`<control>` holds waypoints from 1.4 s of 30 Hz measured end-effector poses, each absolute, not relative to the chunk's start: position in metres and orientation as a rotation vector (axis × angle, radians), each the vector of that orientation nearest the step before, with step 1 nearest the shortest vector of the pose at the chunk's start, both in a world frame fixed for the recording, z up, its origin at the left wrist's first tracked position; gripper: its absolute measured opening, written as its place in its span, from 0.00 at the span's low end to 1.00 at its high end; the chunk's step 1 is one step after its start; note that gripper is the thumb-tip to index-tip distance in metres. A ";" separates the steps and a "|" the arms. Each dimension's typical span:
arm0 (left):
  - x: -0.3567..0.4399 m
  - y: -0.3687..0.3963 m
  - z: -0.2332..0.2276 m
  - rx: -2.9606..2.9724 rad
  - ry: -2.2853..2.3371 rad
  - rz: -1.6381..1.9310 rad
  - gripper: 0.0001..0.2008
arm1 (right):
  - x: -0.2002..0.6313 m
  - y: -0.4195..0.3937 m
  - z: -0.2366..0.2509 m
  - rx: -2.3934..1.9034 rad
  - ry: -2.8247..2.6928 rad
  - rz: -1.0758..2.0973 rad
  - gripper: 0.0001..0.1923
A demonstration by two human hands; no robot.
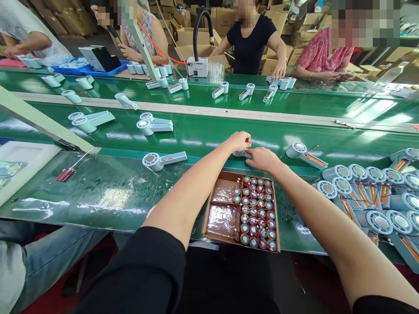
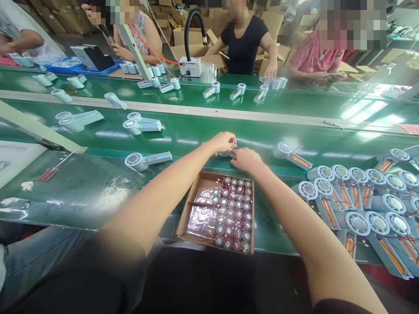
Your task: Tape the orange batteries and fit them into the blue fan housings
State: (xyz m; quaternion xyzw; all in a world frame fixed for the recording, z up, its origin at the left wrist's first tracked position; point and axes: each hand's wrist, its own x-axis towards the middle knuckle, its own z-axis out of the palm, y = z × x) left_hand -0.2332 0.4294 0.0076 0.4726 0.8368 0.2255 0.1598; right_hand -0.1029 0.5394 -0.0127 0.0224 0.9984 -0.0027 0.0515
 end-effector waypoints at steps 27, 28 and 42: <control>-0.059 0.023 -0.027 1.685 2.860 0.264 0.11 | -0.035 0.546 0.003 0.785 3.384 -0.361 0.18; -0.052 0.027 -0.024 1.718 2.889 0.297 0.09 | -0.020 0.529 0.009 0.757 3.435 -0.414 0.17; -0.052 0.124 -0.049 1.722 2.902 1.304 0.18 | 0.115 0.333 0.042 -0.717 2.510 -1.013 0.16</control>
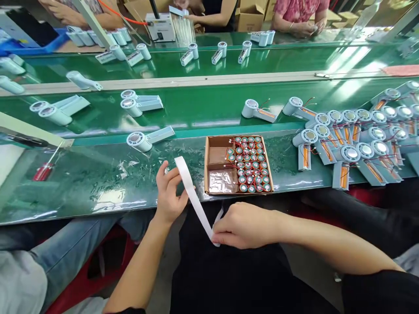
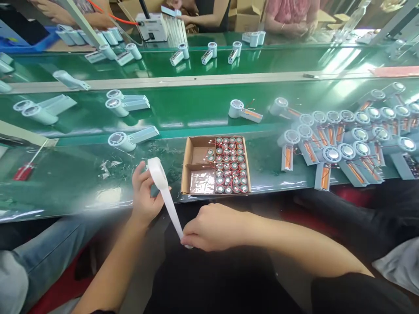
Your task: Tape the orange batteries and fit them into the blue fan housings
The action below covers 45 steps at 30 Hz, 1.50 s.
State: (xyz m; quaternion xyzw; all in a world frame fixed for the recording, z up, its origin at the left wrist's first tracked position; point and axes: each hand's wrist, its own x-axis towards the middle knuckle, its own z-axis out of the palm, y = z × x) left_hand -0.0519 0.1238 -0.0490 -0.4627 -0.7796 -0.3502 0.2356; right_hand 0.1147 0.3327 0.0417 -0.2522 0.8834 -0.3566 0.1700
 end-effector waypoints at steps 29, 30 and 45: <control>0.035 0.095 -0.014 -1.717 -2.114 -0.756 0.23 | 0.138 0.383 0.063 0.073 2.682 -2.043 0.18; 0.039 0.096 -0.013 -1.772 -2.136 -0.717 0.23 | 0.144 0.377 0.059 0.109 2.661 -2.025 0.16; 0.062 0.133 -0.010 -2.218 -1.945 -0.410 0.12 | 0.172 0.370 0.023 0.186 2.454 -1.649 0.08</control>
